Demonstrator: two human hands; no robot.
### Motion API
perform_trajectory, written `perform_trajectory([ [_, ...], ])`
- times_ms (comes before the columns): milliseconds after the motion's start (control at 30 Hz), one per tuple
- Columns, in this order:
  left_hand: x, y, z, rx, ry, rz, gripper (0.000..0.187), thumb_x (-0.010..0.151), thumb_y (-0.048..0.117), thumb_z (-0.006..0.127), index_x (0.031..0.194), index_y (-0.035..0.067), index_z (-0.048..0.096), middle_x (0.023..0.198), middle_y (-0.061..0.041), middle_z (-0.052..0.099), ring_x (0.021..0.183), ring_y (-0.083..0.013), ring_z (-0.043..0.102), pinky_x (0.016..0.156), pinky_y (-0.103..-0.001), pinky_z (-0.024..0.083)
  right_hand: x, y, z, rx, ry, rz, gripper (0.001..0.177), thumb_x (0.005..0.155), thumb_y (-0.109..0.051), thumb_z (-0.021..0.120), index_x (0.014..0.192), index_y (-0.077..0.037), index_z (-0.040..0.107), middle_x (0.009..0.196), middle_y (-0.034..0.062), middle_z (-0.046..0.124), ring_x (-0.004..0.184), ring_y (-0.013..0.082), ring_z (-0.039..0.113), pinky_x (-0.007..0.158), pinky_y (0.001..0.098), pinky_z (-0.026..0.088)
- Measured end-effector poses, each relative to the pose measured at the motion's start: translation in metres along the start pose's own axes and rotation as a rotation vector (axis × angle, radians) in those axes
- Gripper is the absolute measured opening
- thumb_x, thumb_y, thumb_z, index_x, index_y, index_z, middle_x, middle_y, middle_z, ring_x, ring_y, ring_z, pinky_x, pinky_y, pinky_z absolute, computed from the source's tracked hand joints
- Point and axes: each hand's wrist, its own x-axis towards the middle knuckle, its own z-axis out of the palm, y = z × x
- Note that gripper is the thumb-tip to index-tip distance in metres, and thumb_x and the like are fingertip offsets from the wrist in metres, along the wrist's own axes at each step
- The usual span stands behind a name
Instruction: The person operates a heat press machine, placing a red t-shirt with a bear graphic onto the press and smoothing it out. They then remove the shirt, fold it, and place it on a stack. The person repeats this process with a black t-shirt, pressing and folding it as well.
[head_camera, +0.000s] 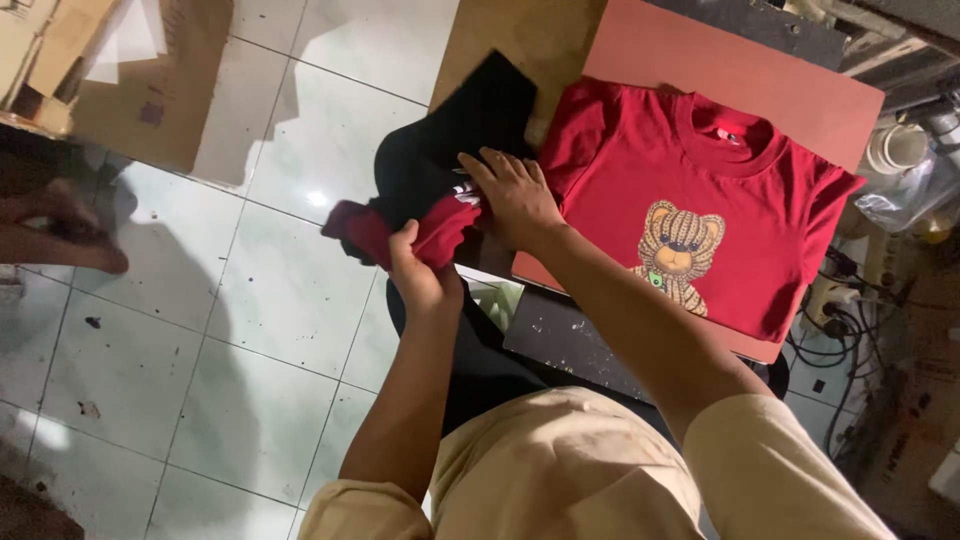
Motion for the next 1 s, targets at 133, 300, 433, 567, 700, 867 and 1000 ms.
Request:
perform_trajectory([
  [133, -0.018, 0.053, 0.052, -0.022, -0.04, 0.062, 0.047, 0.078, 0.019, 0.082, 0.121, 0.013, 0.066, 0.105, -0.01, 0.073, 0.093, -0.0288, 0.073, 0.082, -0.043, 0.061, 0.016, -0.006, 0.018, 0.368, 0.209, 0.03, 0.075, 0.075, -0.023, 0.089, 0.142, -0.017, 0.057, 0.13, 0.0107, 0.065, 0.122, 0.0342, 0.064, 0.1, 0.0474, 0.053],
  [300, 0.024, 0.09, 0.063, -0.075, -0.061, 0.086, 0.036, 0.077, 0.022, 0.087, 0.107, 0.014, 0.07, 0.103, -0.008, 0.072, 0.098, -0.0264, 0.074, 0.083, -0.041, 0.06, -0.006, -0.052, -0.025, 0.549, 0.215, 0.009, 0.066, 0.075, -0.019, 0.082, 0.135, -0.009, 0.057, 0.12, 0.028, 0.066, 0.114, 0.0494, 0.066, 0.097, 0.0564, 0.055],
  [433, 0.004, 0.109, 0.096, -0.057, -0.115, 0.105, 0.035, 0.079, 0.025, 0.084, 0.109, 0.016, 0.068, 0.106, -0.007, 0.069, 0.1, -0.0241, 0.071, 0.089, -0.04, 0.06, -0.012, -0.059, -0.035, 0.505, 0.192, 0.042, 0.07, 0.078, -0.018, 0.079, 0.142, -0.013, 0.051, 0.121, 0.022, 0.064, 0.115, 0.0469, 0.065, 0.094, 0.0555, 0.056],
  [567, -0.012, 0.113, 0.13, -0.131, -0.244, 0.112, 0.029, 0.077, 0.018, 0.08, 0.103, 0.012, 0.067, 0.1, -0.01, 0.069, 0.095, -0.0275, 0.072, 0.085, -0.04, 0.06, -0.006, -0.046, -0.044, 0.249, 0.341, 0.014, 0.08, 0.071, -0.014, 0.086, 0.144, -0.013, 0.053, 0.117, 0.0168, 0.058, 0.111, 0.0431, 0.061, 0.091, 0.053, 0.056],
  [700, 0.021, 0.094, 0.111, -0.264, -0.39, 0.019, 0.032, 0.077, 0.033, 0.082, 0.1, 0.014, 0.07, 0.099, -0.012, 0.072, 0.097, -0.0283, 0.07, 0.096, -0.047, 0.058, -0.013, -0.056, -0.057, -0.005, 0.458, -0.086, 0.064, 0.087, -0.049, 0.074, 0.141, -0.019, 0.057, 0.116, 0.013, 0.056, 0.104, 0.0357, 0.058, 0.081, 0.0514, 0.055],
  [867, 0.09, 0.049, 0.035, 0.442, -0.009, -0.273, 0.051, 0.084, 0.037, 0.076, 0.127, 0.015, 0.059, 0.115, -0.009, 0.061, 0.107, -0.028, 0.062, 0.088, -0.043, 0.054, -0.028, -0.034, 0.082, -0.281, 0.203, -0.074, 0.038, 0.086, -0.026, 0.068, 0.124, -0.022, 0.066, 0.102, 0.0086, 0.062, 0.086, 0.0308, 0.064, 0.063, 0.0473, 0.051],
  [1000, 0.07, 0.021, 0.016, 0.608, 0.007, 0.053, 0.054, 0.081, 0.018, 0.088, 0.125, -0.001, 0.063, 0.104, -0.016, 0.068, 0.094, -0.03, 0.067, 0.081, -0.044, 0.055, -0.047, -0.048, 0.101, -0.236, -0.008, -0.178, 0.011, 0.08, -0.02, 0.073, 0.091, -0.021, 0.074, 0.082, 0.0011, 0.069, 0.074, 0.0249, 0.065, 0.066, 0.0398, 0.048],
])
